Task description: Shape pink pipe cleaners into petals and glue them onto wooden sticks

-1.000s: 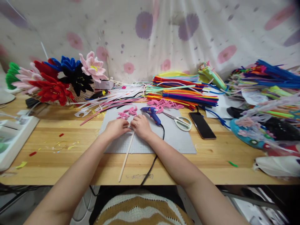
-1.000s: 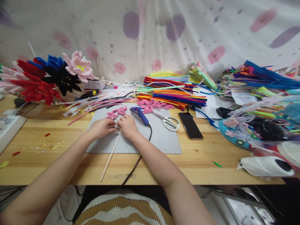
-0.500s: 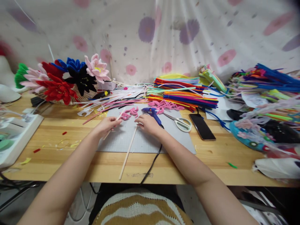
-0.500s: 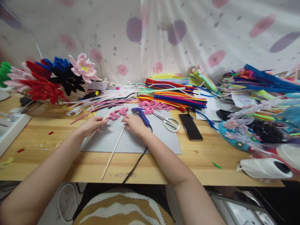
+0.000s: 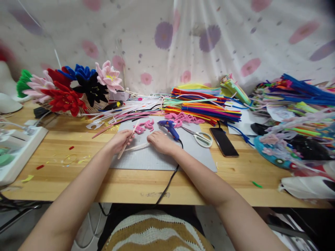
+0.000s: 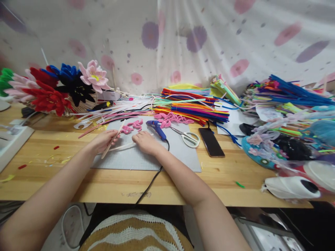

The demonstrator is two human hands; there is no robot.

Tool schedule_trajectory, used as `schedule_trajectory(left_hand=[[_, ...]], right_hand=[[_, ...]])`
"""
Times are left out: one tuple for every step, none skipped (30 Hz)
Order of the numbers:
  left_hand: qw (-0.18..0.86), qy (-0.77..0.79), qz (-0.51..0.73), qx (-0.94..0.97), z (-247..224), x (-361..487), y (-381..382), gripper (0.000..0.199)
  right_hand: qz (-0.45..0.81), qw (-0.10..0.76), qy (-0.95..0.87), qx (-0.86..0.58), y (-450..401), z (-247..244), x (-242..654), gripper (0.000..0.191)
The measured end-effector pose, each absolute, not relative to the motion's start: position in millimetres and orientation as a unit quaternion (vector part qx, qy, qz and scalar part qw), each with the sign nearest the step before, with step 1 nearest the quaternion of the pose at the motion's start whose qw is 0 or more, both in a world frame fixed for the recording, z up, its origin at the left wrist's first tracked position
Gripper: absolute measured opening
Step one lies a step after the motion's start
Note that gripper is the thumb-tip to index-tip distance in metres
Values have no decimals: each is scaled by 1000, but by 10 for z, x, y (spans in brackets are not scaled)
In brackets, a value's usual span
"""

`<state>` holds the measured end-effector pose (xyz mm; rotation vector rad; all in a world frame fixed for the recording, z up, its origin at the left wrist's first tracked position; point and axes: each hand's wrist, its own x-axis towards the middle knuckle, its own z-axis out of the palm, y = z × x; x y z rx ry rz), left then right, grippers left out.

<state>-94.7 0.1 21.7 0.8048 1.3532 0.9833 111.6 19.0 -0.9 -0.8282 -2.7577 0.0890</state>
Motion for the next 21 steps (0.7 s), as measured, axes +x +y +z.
schedule_trajectory(left_hand=[[590, 588, 420, 361, 228, -963, -17, 10], [572, 596, 415, 382, 238, -977, -38, 13], [547, 605, 408, 410, 245, -987, -58, 15], [519, 613, 400, 441, 250, -994, -78, 16], [495, 619, 390, 469, 253, -998, -96, 17], [481, 621, 377, 491, 253, -998, -112, 18], [477, 621, 360, 507, 252, -995, -125, 18], [480, 622, 342, 516, 249, -989, -134, 19], [481, 625, 328, 520, 245, -981, -140, 19], [479, 631, 318, 521, 240, -973, -142, 19], [473, 637, 313, 521, 235, -967, -141, 19], [467, 642, 311, 522, 230, -964, -138, 17], [460, 644, 314, 525, 225, -965, -134, 15], [455, 643, 317, 529, 222, -970, -128, 14], [450, 640, 321, 534, 222, -978, -123, 13], [446, 637, 326, 539, 226, -988, -116, 13], [444, 634, 332, 539, 232, -999, -109, 14], [447, 631, 344, 533, 241, -1009, -101, 15], [459, 626, 360, 517, 251, -1017, -91, 16], [479, 619, 379, 494, 261, -1024, -79, 17], [503, 610, 397, 467, 270, -1030, -64, 17]], right_hand=[[36, 136, -949, -281, 177, 1, 1106, 18], [43, 143, -950, -274, 167, 12, 1094, 19], [49, 149, -951, -266, 160, 25, 1082, 20], [54, 154, -952, -259, 158, 38, 1070, 21], [56, 158, -953, -253, 161, 51, 1057, 22], [55, 158, -954, -250, 167, 63, 1045, 22], [51, 157, -954, -250, 176, 73, 1035, 22], [45, 154, -955, -251, 186, 79, 1027, 22], [39, 149, -955, -253, 196, 81, 1023, 21], [34, 145, -955, -255, 204, 79, 1021, 21], [31, 141, -955, -258, 210, 72, 1023, 21], [30, 138, -955, -261, 212, 61, 1027, 20], [31, 134, -954, -265, 211, 48, 1033, 20], [35, 130, -953, -270, 207, 34, 1040, 20], [39, 129, -952, -276, 200, 21, 1045, 20], [45, 130, -950, -282, 192, 12, 1049, 20], [51, 134, -947, -288, 184, 6, 1051, 21], [56, 143, -943, -294, 176, 5, 1050, 23], [62, 155, -939, -300, 169, 8, 1049, 24], [67, 171, -934, -306, 165, 14, 1050, 24], [74, 189, -927, -314, 162, 22, 1055, 23]])
